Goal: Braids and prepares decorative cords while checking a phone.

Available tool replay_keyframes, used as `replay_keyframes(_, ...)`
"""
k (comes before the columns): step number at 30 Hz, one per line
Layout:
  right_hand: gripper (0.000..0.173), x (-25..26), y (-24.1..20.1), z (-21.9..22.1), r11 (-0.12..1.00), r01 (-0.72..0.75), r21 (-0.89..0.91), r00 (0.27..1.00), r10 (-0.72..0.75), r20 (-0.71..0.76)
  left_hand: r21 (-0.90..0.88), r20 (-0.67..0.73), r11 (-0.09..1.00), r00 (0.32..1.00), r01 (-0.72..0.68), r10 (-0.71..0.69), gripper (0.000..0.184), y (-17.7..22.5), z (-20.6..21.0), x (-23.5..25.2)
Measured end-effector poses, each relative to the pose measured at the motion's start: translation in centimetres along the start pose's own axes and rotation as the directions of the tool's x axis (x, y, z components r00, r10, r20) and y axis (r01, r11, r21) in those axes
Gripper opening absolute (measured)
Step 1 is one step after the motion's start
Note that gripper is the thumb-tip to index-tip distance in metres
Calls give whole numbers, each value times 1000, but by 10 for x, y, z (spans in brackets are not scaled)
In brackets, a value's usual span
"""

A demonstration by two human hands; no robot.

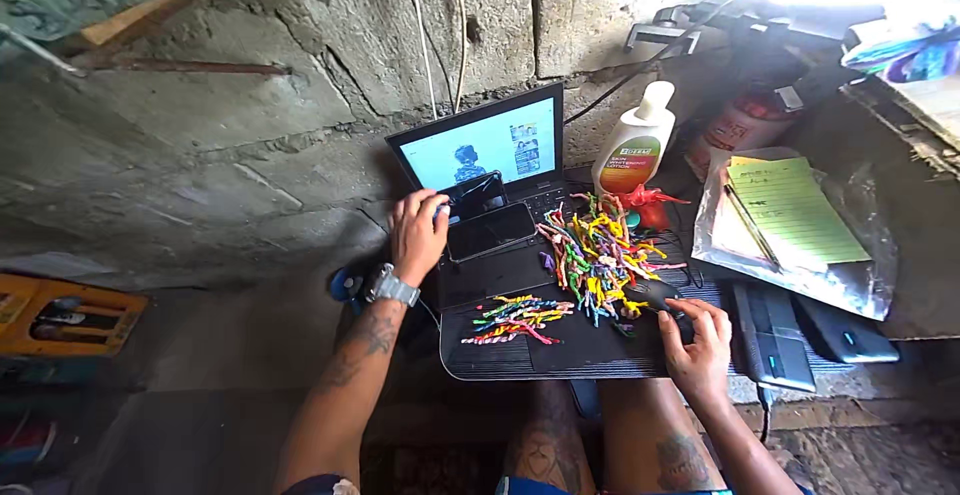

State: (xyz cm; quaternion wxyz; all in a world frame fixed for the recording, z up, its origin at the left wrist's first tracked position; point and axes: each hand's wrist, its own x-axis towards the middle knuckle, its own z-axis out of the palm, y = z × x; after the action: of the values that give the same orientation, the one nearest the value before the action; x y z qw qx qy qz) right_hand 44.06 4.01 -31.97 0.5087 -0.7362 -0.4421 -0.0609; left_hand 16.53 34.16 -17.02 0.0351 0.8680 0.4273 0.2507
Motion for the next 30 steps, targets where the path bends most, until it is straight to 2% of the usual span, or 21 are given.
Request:
replay_keyframes(3, 32, -3, 3, 0, 1000, -5, -6, 1000, 5, -7, 139, 158, 988, 984, 64, -86, 37, -9, 8, 40)
replay_keyframes(7, 28, -1, 0, 1, 1000, 10, -17, 1000, -10, -13, 230, 306, 971, 942, 68, -138, 41, -14, 16, 61)
replay_keyframes(13, 21, -3, -2, 3, 1000, -2, -10, 1000, 2, -4, 130, 383, 989, 924, -74, 19, 42, -36, 14, 66)
replay_keyframes(18, 19, -7, 0, 2, 999, 21, 29, 1000, -20, -14, 68, 526, 997, 848, 29, -61, 36, -28, 2, 66)
replay_keyframes(23, 20, -6, 1, 2, 997, 42, 61, 999, -40, -27, 6, 428, 1000, 903, 22, -23, 35, -37, -3, 52)
replay_keyframes(26, 19, -5, 0, 0, 996, 42, 84, 999, -40, -31, -87, 277, 993, 959, 82, -55, 45, -48, -42, 18)
replay_keyframes(28, 19, -5, 1, -3, 994, 43, 103, 999, -39, -35, -254, 148, 950, 978, 182, -147, 47, -55, -72, -18)
replay_keyframes(30, 20, -5, 2, -3, 991, 38, 128, 999, -33, -39, -560, 41, 793, 964, 240, -263, 34, -53, -95, -57)
